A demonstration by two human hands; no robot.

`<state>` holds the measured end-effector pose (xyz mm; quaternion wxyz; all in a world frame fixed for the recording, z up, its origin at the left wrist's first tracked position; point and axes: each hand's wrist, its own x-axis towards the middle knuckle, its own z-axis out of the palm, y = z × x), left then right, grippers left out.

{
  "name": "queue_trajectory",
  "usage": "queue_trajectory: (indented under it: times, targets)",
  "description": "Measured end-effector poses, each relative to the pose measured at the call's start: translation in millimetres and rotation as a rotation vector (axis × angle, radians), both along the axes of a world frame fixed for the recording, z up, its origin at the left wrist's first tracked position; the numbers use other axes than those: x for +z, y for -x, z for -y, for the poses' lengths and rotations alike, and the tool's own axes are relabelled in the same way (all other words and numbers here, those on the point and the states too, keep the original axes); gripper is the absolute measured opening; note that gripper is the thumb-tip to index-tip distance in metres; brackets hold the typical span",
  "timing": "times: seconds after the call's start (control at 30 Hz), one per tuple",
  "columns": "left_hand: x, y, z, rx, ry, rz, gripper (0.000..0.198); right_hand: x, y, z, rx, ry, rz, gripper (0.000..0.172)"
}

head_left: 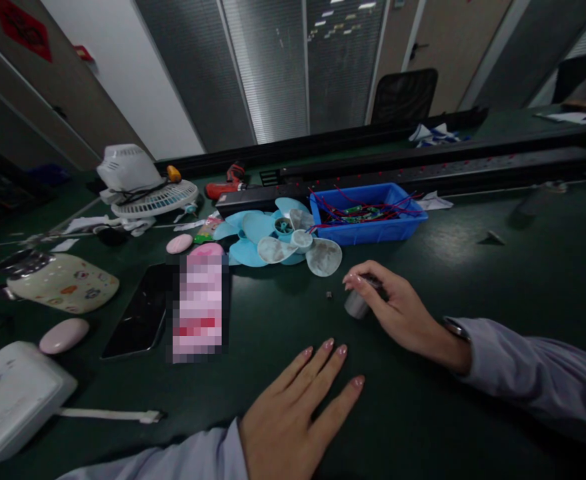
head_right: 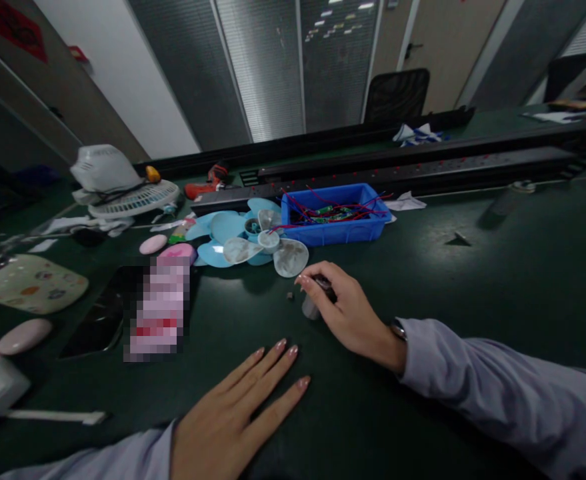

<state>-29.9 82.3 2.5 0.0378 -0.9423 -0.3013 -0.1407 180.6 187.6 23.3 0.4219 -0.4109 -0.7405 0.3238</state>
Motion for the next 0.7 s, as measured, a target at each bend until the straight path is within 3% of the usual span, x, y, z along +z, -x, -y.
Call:
queue_trajectory:
  times: [0.07,0.2,0.3,0.4,0.53,0.7]
  targets:
    - [1.4,-2,3,0.008,-0.002,-0.037,0.056,0.2,0,0,0.01,-0.001,0.009,0.016]
    - [3.7,-2,0,-0.007,0.069,0.069,0.057,2.2,1,3,0.143,0.009,0.059,0.012]
    - [7.4,-1,-17,0.223,0.186,0.231,0.049,3.0,1,6,0.232,0.027,0.073,0.017]
    - [10.5,-5,-46,0.405,0.162,0.321,0.04,3.3,0,7,0.244,0.046,0.075,0.027]
    - [12.0,-15,-78,0.358,0.151,0.279,0.041,3.2,1,7,0.276,0.053,0.063,0.034]
    - [12.7,-21,-88,0.332,0.122,0.289,0.025,0.3,2,7,0.286,0.054,0.07,0.041]
